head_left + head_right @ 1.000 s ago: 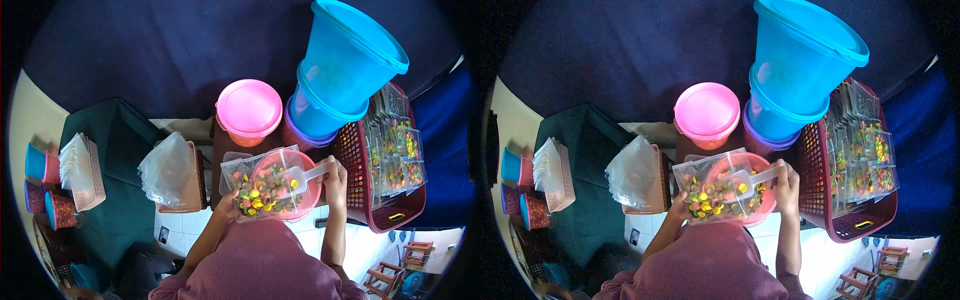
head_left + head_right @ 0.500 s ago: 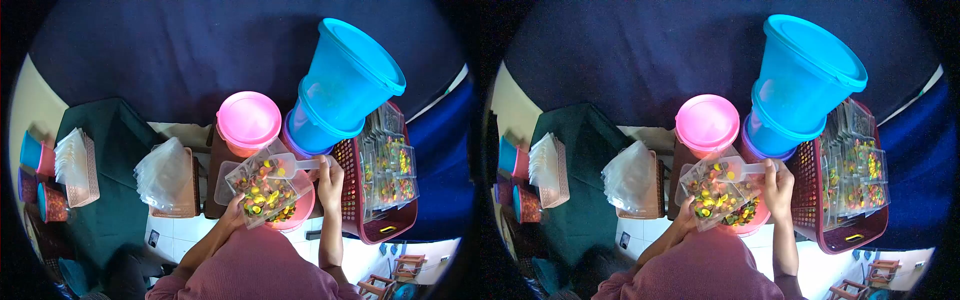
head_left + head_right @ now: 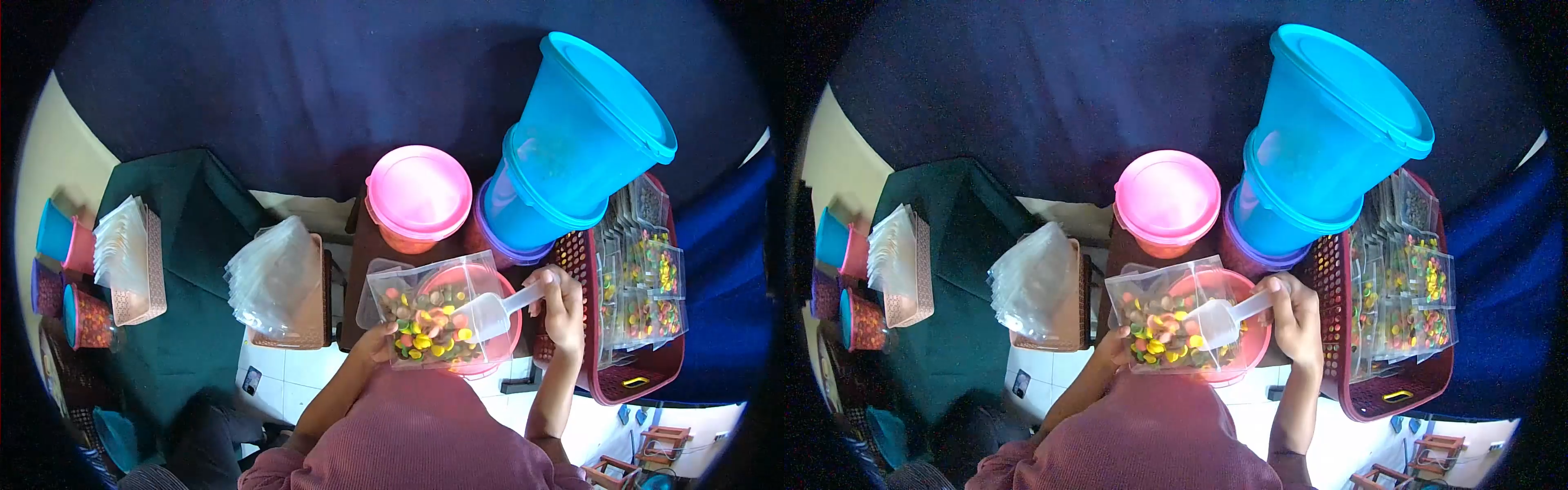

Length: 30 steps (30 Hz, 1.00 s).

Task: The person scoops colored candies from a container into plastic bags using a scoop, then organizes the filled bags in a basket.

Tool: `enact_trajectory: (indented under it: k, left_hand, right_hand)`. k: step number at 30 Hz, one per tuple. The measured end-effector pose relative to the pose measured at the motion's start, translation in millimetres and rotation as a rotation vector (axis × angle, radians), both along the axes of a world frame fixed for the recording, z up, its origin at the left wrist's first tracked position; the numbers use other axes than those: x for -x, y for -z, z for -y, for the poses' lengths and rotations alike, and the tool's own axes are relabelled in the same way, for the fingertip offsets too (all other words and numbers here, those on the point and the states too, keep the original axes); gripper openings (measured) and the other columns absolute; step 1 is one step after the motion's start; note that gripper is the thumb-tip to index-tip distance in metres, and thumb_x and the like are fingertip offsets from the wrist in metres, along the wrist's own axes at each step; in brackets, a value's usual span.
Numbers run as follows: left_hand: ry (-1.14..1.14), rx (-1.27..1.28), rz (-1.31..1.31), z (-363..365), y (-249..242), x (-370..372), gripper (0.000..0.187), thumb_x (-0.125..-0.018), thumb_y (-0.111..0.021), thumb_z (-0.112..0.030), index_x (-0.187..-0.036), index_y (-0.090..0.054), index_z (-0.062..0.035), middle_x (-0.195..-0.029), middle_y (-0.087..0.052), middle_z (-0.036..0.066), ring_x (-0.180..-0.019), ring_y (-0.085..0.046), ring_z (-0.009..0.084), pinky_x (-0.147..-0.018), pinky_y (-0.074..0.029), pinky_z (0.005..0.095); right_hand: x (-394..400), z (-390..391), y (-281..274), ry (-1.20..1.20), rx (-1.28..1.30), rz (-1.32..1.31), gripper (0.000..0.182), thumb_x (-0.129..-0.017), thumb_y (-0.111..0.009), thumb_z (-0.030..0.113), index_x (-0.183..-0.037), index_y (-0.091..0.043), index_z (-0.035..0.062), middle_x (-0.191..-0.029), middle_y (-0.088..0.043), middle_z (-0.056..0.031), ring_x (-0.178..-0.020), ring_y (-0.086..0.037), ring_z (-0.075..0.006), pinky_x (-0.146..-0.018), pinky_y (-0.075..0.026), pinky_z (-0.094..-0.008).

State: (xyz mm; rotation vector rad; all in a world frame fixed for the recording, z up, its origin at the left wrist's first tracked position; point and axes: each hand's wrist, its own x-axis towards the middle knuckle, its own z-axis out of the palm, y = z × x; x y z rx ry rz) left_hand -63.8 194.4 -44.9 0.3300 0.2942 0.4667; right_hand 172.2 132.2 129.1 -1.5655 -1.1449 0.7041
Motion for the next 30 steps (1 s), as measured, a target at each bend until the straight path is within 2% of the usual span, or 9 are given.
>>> enact_trajectory:
  k: [8, 10, 12, 15, 16, 18, 21, 22, 30]
  left_hand:
    - [-0.115, 0.229, -0.13, -2, -12, -6, 0.06, -0.073, -0.058, -0.028, -0.121, -0.03, -0.0044, -0.117, -0.041, 0.013, -0.105, -0.044, 0.0275, -0.089, -0.036, 0.041]
    - [-0.212, -0.078, -0.196, -1, -28, -3, 0.056, -0.076, -0.054, -0.027, -0.121, -0.028, -0.0051, -0.117, -0.041, 0.013, -0.104, -0.045, 0.0283, -0.089, -0.036, 0.0431]
    - [-0.193, 0.097, 0.067, -9, 18, 8, 0.058, -0.076, -0.054, -0.029, -0.121, -0.028, -0.0053, -0.115, -0.042, 0.012, -0.103, -0.046, 0.0265, -0.088, -0.037, 0.0419]
    - [-0.188, 0.053, 0.058, -10, 21, 18, 0.06, -0.074, -0.056, -0.034, -0.121, -0.03, -0.0054, -0.115, -0.042, 0.012, -0.103, -0.045, 0.0266, -0.088, -0.036, 0.0418]
    - [-0.188, 0.054, 0.057, -11, 17, 18, 0.06, -0.074, -0.056, -0.034, -0.121, -0.03, -0.0054, -0.115, -0.042, 0.012, -0.103, -0.045, 0.0266, -0.088, -0.036, 0.0418]
    - [-0.177, 0.023, -0.019, -12, 13, 21, 0.062, -0.073, -0.057, -0.034, -0.12, -0.031, -0.0056, -0.116, -0.042, 0.012, -0.103, -0.045, 0.0268, -0.086, -0.037, 0.0422]
    - [-0.147, 0.012, -0.046, -12, 18, 23, 0.065, -0.072, -0.058, -0.034, -0.122, -0.029, -0.0057, -0.118, -0.04, 0.013, -0.104, -0.044, 0.0269, -0.087, -0.037, 0.0419]
    - [-0.137, 0.013, -0.048, -12, 18, 24, 0.065, -0.072, -0.058, -0.034, -0.122, -0.029, -0.0057, -0.118, -0.04, 0.013, -0.104, -0.044, 0.0269, -0.087, -0.037, 0.0419]
    - [-0.14, -0.18, -0.141, -35, 8, 34, 0.058, -0.076, -0.056, -0.017, -0.123, -0.024, -0.007, -0.12, -0.036, 0.011, -0.105, -0.043, 0.0204, -0.087, -0.037, 0.036]
  right_hand:
    - [-9, 18, -2, 0.337, -0.167, -0.042, 0.03, -0.087, -0.037, 0.022, -0.077, -0.052, -0.0017, -0.055, -0.049, -0.0035, -0.045, -0.043, -0.0072, -0.042, -0.033, -0.0204]
    - [-20, 26, 9, 0.474, -0.26, -0.134, 0.035, -0.087, -0.036, 0.029, -0.077, -0.053, -0.0002, -0.054, -0.047, -0.0026, -0.045, -0.042, -0.0079, -0.041, -0.033, -0.0205]
    - [-26, 31, 23, 0.611, -0.334, -0.217, 0.036, -0.087, -0.036, 0.03, -0.077, -0.053, 0.0003, -0.054, -0.047, -0.003, -0.044, -0.042, -0.0078, -0.042, -0.033, -0.0208]
    - [-27, 43, 51, 0.447, -0.002, 0.073, 0.041, -0.084, -0.038, 0.037, -0.081, -0.054, -0.0004, -0.054, -0.048, -0.0029, -0.048, -0.048, -0.0103, -0.048, -0.039, -0.0224]
    - [-27, 46, 61, 0.26, 0.216, -0.068, 0.039, -0.084, -0.04, 0.035, -0.087, -0.055, -0.0007, -0.072, -0.054, -0.0082, -0.066, -0.055, -0.0144, -0.061, -0.044, -0.0263]
    - [-12, 43, 83, 0.154, 0.207, 0.381, 0.04, -0.081, -0.045, 0.035, -0.098, -0.052, -0.0009, -0.097, -0.051, -0.0127, -0.086, -0.052, -0.0186, -0.074, -0.043, -0.0301]
    - [8, 33, 72, 0.074, 0.112, -0.182, 0.042, -0.078, -0.051, 0.03, -0.106, -0.047, 0.0, -0.109, -0.044, -0.0133, -0.095, -0.047, -0.0211, -0.08, -0.04, -0.0317]
    - [16, 29, 65, -0.038, 0.13, -0.487, 0.047, -0.074, -0.057, 0.027, -0.111, -0.043, 0.0011, -0.11, -0.044, -0.0125, -0.094, -0.048, -0.0193, -0.078, -0.04, -0.0312]
    - [28, 10, 84, -0.078, 0.256, -0.443, 0.016, -0.072, -0.056, -0.002, -0.088, -0.055, -0.0022, -0.077, -0.058, -0.0037, -0.066, -0.054, -0.0081, -0.058, -0.043, -0.0195]
